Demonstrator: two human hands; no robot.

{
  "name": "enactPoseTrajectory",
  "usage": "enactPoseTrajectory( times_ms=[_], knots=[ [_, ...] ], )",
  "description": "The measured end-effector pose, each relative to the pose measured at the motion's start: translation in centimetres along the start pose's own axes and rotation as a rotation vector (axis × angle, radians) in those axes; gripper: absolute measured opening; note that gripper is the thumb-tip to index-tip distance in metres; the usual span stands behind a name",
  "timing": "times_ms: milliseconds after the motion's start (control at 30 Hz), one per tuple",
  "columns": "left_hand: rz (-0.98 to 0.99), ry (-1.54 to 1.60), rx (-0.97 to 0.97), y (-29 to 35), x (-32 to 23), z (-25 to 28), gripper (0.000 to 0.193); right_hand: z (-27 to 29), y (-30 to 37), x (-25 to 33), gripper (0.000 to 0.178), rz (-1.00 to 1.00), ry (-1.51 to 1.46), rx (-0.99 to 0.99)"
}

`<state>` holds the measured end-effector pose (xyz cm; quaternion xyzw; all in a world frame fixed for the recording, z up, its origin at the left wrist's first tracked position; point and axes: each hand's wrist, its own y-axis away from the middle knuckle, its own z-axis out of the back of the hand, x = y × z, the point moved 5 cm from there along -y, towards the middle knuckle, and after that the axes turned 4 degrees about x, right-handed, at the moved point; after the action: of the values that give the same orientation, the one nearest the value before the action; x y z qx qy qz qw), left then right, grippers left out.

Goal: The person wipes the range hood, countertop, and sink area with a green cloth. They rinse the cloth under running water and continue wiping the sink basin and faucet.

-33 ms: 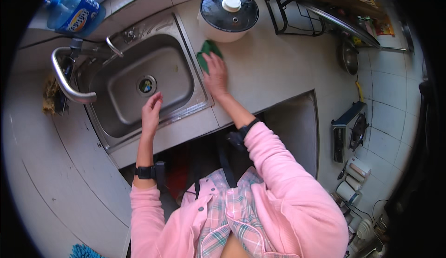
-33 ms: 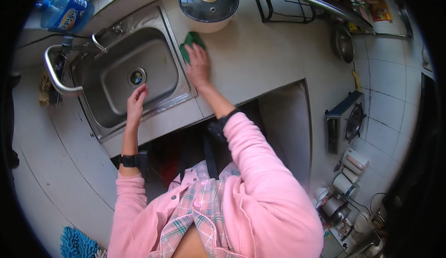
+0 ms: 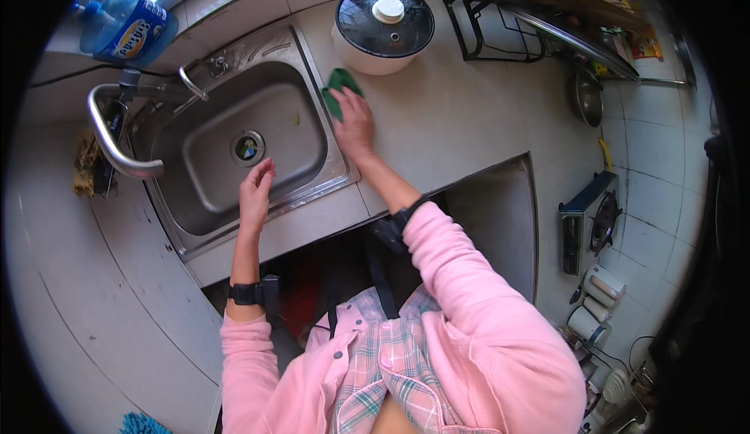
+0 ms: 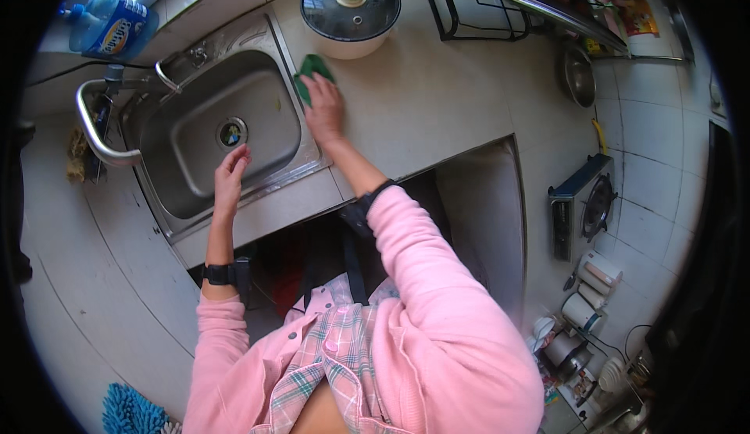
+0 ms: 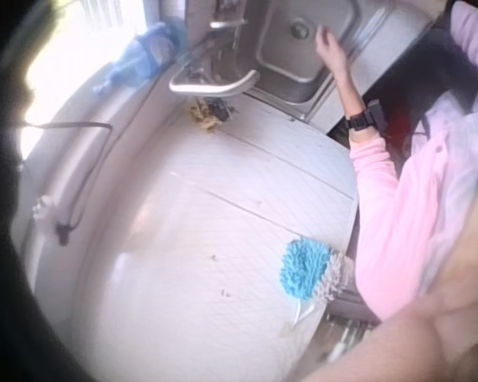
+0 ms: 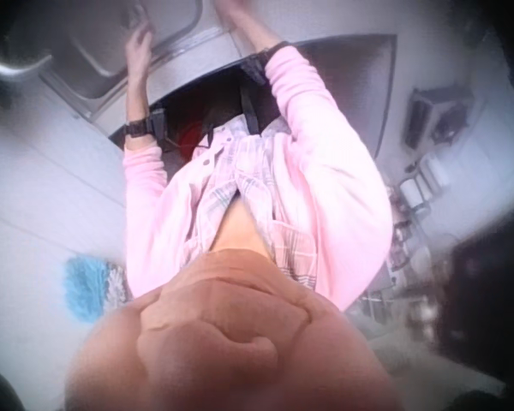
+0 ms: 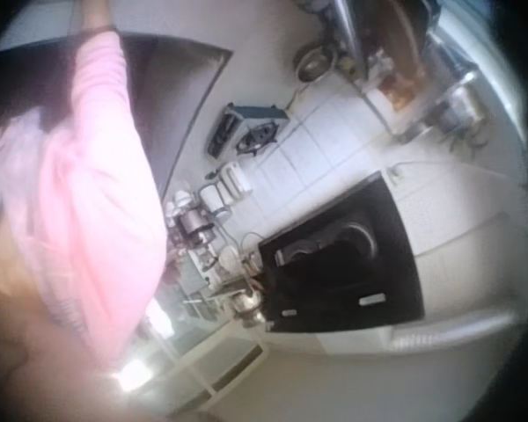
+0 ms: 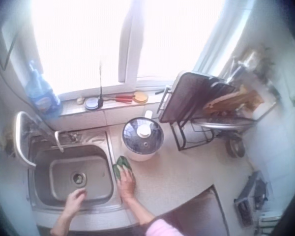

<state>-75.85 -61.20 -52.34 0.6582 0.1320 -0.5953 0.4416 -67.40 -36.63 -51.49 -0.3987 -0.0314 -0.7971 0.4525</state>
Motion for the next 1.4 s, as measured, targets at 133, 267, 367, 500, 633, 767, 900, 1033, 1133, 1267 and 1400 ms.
enactPoseTrajectory(
  times_ms=[133,267,367,500,633,767,900,1033,1133,1267,1400],
  knots=[
    [0.002,0.028,0.004,0.1,-0.7,0.3,0.035,-4.1,-5.6,4.6,0.051,-0.042,-0.409,0.068],
    [0.054,-0.025,-0.036,-0.4,-1.6,1.0,0.033,-2.3,-5.0,6.3,0.050,0.115,-0.381,0.054],
    [-0.045,0.041,-0.057,-2.5,-4.9,0.0,0.033,0.1,-3.3,3.9,0.049,-0.072,-0.151,-0.169],
    [-0.326,0.039,0.068,-7.0,-12.0,-5.0,0.032,-1.4,-2.4,3.1,0.049,-0.046,-0.244,0.175],
    [-0.174,0.096,0.180,-10.2,-15.0,-9.6,0.041,1.0,-1.5,3.1,0.044,-0.024,-0.472,0.205],
    [0.032,0.216,0.288,-11.5,-14.8,-13.3,0.055,9.0,-0.1,-1.6,0.042,-0.148,-0.348,0.102],
    [0.159,0.463,0.355,-12.3,-14.2,-16.4,0.068,15.9,-3.1,-10.4,0.045,-0.282,-0.223,-0.091],
    [0.160,0.615,0.343,-12.7,-13.8,-18.1,0.072,15.8,-12.5,-16.2,0.046,-0.080,-0.141,-0.172],
    [0.155,0.708,0.316,-12.8,-13.4,-18.7,0.075,13.3,-19.1,-18.9,0.047,0.021,-0.124,-0.101],
    [0.144,0.796,0.290,-12.9,-12.9,-19.5,0.076,10.4,-20.0,-21.3,0.048,0.093,0.144,0.114],
    [0.100,0.828,0.295,-13.4,-13.3,-20.9,0.077,11.8,-13.4,-21.5,0.050,0.146,0.109,0.214]
  ],
)
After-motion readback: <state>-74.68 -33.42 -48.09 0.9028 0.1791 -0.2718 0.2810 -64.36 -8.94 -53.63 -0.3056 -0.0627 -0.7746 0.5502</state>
